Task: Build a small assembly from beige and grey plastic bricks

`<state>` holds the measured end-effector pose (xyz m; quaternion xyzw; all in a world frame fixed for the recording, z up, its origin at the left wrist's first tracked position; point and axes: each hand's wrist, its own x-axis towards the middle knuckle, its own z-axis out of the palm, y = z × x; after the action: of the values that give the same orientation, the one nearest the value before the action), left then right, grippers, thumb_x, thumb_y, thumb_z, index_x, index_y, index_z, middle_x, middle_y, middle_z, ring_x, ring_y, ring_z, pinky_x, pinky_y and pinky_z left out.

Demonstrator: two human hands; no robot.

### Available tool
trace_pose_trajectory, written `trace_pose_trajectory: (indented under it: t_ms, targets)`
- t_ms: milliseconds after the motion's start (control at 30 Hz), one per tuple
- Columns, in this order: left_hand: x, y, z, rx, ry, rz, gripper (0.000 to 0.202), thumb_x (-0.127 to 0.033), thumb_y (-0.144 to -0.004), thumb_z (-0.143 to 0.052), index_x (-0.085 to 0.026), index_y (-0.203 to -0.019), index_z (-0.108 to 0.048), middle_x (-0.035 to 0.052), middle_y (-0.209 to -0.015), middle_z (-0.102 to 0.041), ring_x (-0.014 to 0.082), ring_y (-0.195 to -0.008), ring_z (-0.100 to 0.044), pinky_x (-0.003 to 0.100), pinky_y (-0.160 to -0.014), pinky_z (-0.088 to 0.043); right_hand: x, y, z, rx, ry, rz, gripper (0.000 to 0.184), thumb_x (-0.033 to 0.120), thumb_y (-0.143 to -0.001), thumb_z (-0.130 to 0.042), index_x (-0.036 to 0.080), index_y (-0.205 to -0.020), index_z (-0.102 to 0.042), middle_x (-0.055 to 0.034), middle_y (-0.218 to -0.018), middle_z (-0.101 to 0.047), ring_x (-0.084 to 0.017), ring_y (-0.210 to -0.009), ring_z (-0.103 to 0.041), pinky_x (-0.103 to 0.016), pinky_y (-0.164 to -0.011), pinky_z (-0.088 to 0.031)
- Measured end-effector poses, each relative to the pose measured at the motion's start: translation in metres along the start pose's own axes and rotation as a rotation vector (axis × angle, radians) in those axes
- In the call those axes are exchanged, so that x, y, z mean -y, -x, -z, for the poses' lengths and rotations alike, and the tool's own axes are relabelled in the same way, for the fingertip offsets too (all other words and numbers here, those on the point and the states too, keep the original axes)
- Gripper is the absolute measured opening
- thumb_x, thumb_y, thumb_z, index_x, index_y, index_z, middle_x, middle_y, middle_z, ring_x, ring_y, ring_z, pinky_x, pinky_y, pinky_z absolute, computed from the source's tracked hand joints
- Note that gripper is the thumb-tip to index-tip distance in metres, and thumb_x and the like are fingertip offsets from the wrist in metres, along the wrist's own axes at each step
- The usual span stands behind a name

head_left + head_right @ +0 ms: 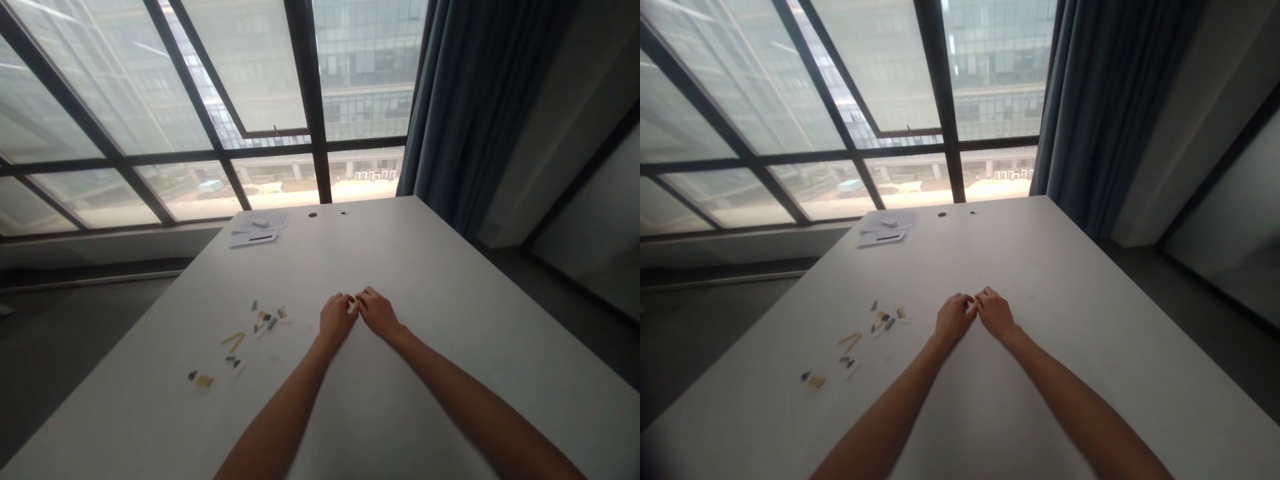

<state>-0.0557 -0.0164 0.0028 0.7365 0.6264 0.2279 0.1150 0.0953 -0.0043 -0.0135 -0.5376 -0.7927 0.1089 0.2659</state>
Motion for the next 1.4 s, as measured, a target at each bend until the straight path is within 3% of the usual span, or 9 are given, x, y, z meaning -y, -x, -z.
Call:
trace_pose_trajectory:
  t_ms: [433, 733, 1000, 1400]
  targets:
    - [0.010, 0.000, -0.007, -0.013, 0.104, -0.007, 0.019, -0.027, -0.087, -0.064, -0.025, -0.102, -0.076, 0.0014, -0.085, -0.070, 0.0184, -0.088, -0.060, 0.029, -0.083, -0.044, -0.010, 0.005, 0.007, -0.024, -0.088, 0.134, 0.021, 0.022, -0.100, -0.053, 0.021, -0.111, -0.070, -0.0066, -0.105, -0.063, -0.018, -0.099, -0.055, -0.029, -0.089, -0.043]
    - [0.009, -0.001, -0.006, 0.019, 0.097, -0.012, 0.020, -0.030, -0.089, -0.063, -0.029, -0.103, -0.078, 0.0014, -0.086, -0.072, 0.0185, -0.087, -0.060, 0.029, -0.082, -0.045, -0.016, 0.007, 0.005, -0.065, -0.141, 0.103, 0.016, 0.021, -0.097, -0.057, 0.020, -0.106, -0.071, -0.0062, -0.101, -0.064, -0.019, -0.097, -0.054, -0.030, -0.089, -0.043]
    - [0.010, 0.000, -0.006, 0.004, 0.094, -0.042, 0.021, -0.027, -0.089, -0.061, -0.027, -0.103, -0.077, 0.0011, -0.085, -0.072, 0.0179, -0.086, -0.060, 0.029, -0.083, -0.046, -0.014, 0.007, 0.010, -0.070, -0.021, 0.071, 0.018, 0.021, -0.098, -0.056, 0.020, -0.099, -0.074, -0.0056, -0.094, -0.064, -0.018, -0.092, -0.054, -0.030, -0.084, -0.041]
    - [0.009, 0.000, -0.003, 0.020, 0.108, -0.035, 0.021, -0.026, -0.089, -0.058, -0.027, -0.101, -0.076, 0.0010, -0.084, -0.071, 0.0184, -0.088, -0.060, 0.029, -0.083, -0.046, -0.064, -0.006, 0.018, -0.208, 0.058, -0.130, 0.023, 0.023, -0.097, -0.055, 0.023, -0.101, -0.077, -0.0058, -0.091, -0.066, -0.020, -0.089, -0.056, -0.031, -0.083, -0.041]
